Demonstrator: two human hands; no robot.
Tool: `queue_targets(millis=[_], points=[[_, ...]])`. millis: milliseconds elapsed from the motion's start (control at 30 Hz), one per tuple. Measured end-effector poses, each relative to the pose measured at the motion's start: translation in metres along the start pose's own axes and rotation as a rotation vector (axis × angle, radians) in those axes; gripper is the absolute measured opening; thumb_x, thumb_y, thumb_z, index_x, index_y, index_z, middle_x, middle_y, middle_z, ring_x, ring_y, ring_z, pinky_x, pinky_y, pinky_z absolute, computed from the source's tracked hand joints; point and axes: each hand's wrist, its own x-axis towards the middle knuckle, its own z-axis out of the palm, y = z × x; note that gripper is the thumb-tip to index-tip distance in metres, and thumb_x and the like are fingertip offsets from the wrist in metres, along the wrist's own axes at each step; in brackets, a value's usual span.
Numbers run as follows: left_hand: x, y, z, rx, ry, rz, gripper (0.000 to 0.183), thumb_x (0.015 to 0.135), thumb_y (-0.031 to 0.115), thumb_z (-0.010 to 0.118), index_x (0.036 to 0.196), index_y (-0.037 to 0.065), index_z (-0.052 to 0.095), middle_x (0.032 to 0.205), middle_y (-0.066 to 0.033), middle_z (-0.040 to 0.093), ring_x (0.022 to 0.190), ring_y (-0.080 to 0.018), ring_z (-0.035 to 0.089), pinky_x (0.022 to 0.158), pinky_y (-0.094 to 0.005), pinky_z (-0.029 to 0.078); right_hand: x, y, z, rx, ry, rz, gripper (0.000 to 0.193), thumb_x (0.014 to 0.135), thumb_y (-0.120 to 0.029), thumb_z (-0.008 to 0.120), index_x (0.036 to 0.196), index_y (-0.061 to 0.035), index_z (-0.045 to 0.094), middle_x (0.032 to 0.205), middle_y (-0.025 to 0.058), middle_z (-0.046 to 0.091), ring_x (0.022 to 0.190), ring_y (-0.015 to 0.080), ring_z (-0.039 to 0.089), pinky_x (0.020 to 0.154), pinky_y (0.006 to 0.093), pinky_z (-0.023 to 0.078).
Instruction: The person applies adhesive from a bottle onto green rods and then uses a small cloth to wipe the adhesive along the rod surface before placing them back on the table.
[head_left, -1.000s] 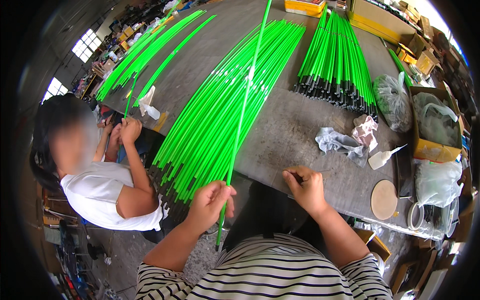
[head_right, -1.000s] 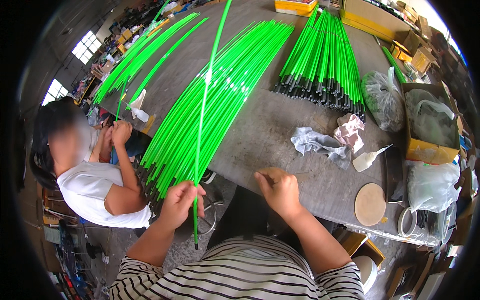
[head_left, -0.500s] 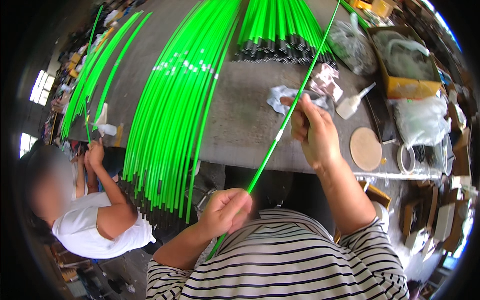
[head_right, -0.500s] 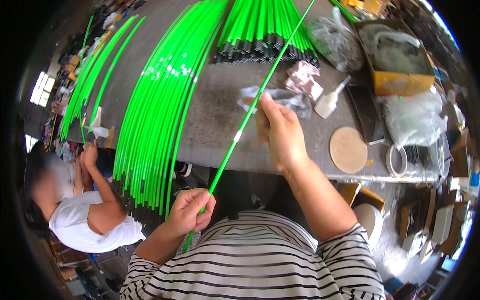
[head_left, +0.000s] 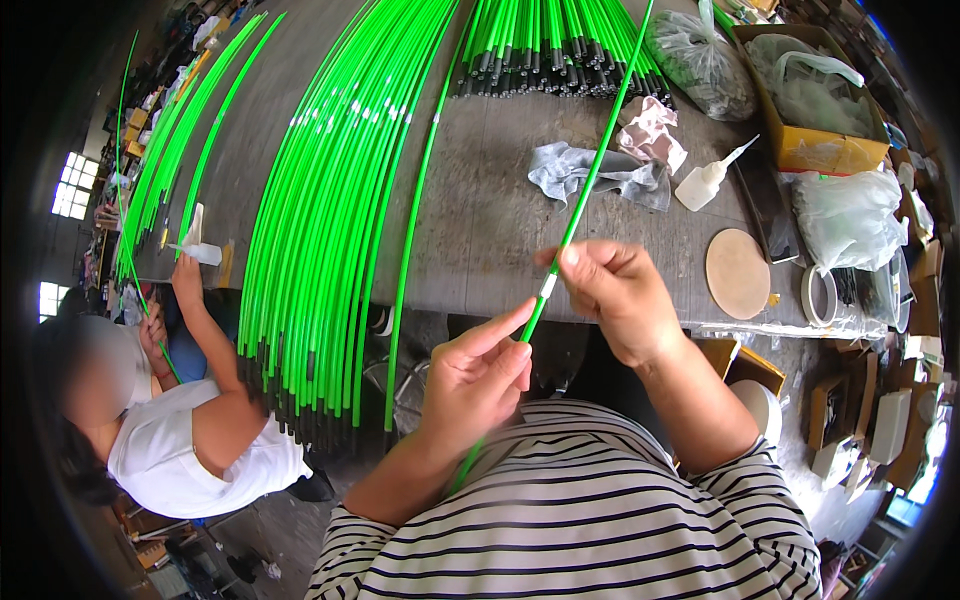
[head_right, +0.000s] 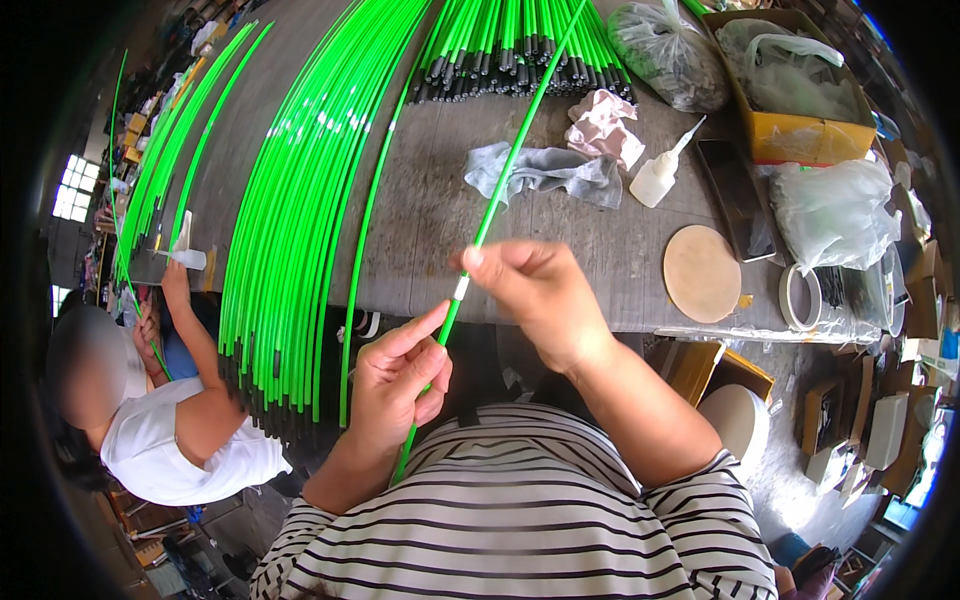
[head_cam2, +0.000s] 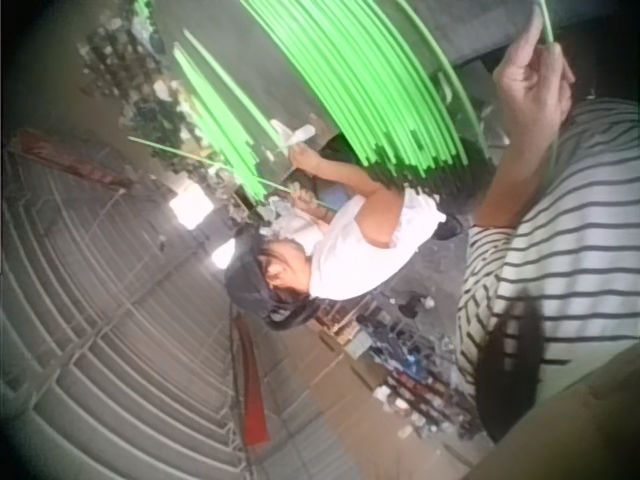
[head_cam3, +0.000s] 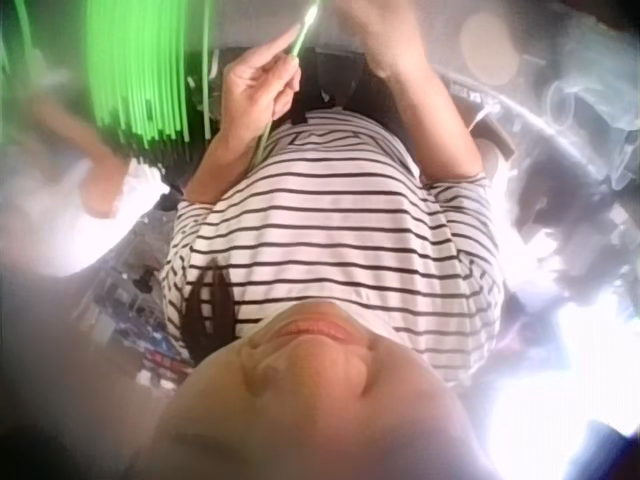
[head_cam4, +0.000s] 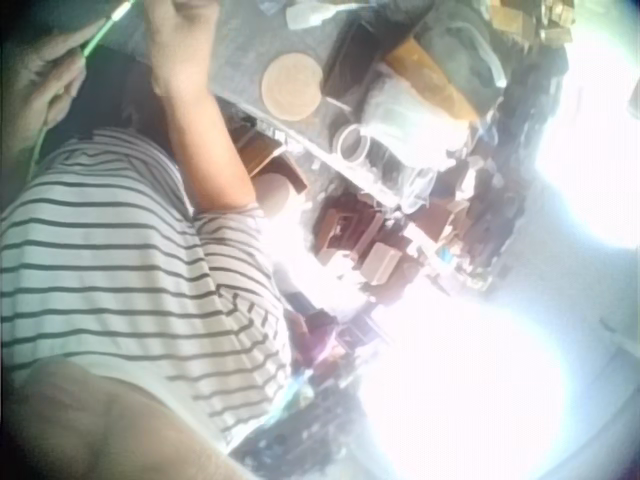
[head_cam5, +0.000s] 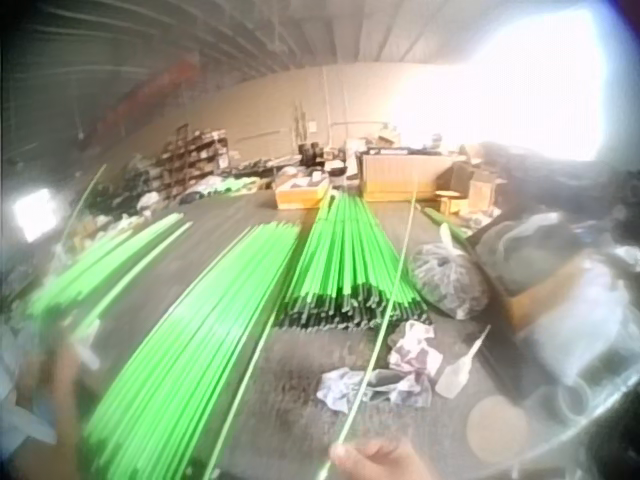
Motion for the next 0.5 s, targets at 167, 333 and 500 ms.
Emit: queue_targets(millis=[167, 333, 500], points=[[-0.003, 0.001, 0.002, -0.062, -0.007, -0.084, 0.038, 0.086, 0.003, 0.050, 0.123, 0.005, 0.047, 0.065, 0.0018, 0.049, 0.049, -0.0018, 0.036, 0.044, -0.0160, 0.028, -0.009, 0.011, -0.002, 0.160, -0.071, 0.144, 0.020, 0.080, -0.017, 0.065, 0.085, 0.0015, 0.065, 0.062, -0.0019, 0.051, 0.049, 0.0017, 0.034, 0.042, 0.0174, 0.022], [-0.004, -0.001, 0.002, 0.028, -0.011, -0.092, 0.038, 0.086, 0.003, 0.049, 0.124, 0.005, 0.046, 0.061, 0.0035, 0.045, 0.050, -0.0013, 0.034, 0.045, -0.0163, 0.028, -0.013, 0.019, -0.006, 0.148, -0.036, 0.185, 0.020, 0.079, -0.017, 0.066, 0.085, 0.0017, 0.064, 0.065, 0.0009, 0.053, 0.049, 0.0031, 0.035, 0.043, 0.0177, 0.024], [-0.002, -0.004, 0.005, -0.020, -0.026, -0.080, 0.038, 0.087, 0.002, 0.049, 0.124, 0.004, 0.045, 0.059, 0.0057, 0.041, 0.048, -0.0011, 0.031, 0.044, -0.0164, 0.025, -0.016, 0.020, -0.006, 0.270, -0.048, 0.164, 0.020, 0.079, -0.017, 0.066, 0.083, 0.0023, 0.064, 0.065, 0.0014, 0.054, 0.052, 0.0054, 0.039, 0.046, 0.0182, 0.028]])
